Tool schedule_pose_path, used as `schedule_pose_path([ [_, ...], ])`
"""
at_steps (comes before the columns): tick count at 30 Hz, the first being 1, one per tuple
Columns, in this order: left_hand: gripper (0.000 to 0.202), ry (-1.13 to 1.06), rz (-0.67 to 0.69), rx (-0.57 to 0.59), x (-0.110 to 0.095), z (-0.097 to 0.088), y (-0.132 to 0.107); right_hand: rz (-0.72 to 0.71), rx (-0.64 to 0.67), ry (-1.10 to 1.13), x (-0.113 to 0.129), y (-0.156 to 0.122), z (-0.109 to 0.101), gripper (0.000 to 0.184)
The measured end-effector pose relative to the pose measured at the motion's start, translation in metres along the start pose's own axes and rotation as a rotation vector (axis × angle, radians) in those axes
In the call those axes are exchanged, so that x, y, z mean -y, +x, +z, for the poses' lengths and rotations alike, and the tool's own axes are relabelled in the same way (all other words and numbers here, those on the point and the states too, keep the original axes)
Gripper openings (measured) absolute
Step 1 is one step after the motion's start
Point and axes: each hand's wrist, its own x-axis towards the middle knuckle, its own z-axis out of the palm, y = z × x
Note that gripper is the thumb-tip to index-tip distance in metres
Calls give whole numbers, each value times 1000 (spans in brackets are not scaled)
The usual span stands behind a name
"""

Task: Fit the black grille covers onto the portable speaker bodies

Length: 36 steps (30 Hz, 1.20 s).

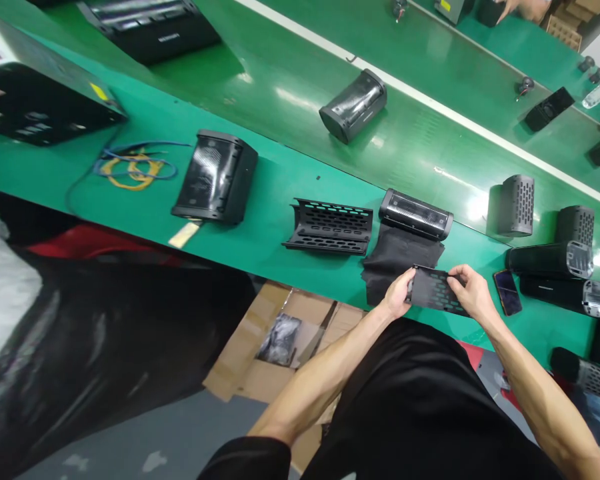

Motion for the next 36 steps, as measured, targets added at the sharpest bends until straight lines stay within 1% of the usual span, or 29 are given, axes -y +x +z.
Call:
schedule_pose_path([
  [2, 55, 4, -17, 1, 0, -1, -1, -29, -28, -109, -7, -1, 2, 23],
  [4, 62, 39, 8, 33, -1, 0, -5, -39, -37, -154, -10, -3, 5, 21],
  [7, 60, 163, 110, 89, -5, 5, -14, -32, -47, -158, -10, -7, 6, 18],
  [9, 60, 243, 140, 94, -10, 7, -21, -23, -48, -148, -15, -10, 3, 19],
  [12, 48, 309, 124, 60, -20, 7, -28, -8, -54, -65, -32, -16, -9, 26],
  [15, 40, 353, 103, 21, -31, 7, -35, 36, -88, 67, -57, -22, -24, 32],
  [18, 49, 362, 83, 9, -40, 9, -42, 118, -125, 116, -80, -28, -34, 36],
  [20, 55, 373, 69, 1, -44, 12, -46, 182, -141, 173, -87, -32, -35, 46],
  [21, 56, 383, 62, -2, -45, 14, -47, 221, -129, 233, -88, -34, -32, 54],
  [23, 56, 402, 47, -3, -46, 18, -51, 309, -54, 401, -85, -38, -23, 70],
  [24, 56, 411, 42, -1, -47, 20, -52, 350, -3, 483, -82, -40, -17, 71],
  [26, 57, 430, 34, 4, -48, 23, -55, 399, 80, 610, -76, -43, -5, 63],
  [29, 58, 459, 25, -7, -52, 27, -61, 408, 119, 731, -71, -47, 7, 59],
  [31, 60, 475, 31, -21, -55, 29, -65, 403, 167, 812, -72, -50, 8, 58],
  [33, 60, 493, 44, -36, -58, 30, -69, 388, 246, 870, -74, -52, 6, 57],
  [36, 57, 532, 41, -55, -61, 30, -75, 384, 336, 901, -76, -56, 1, 62],
])
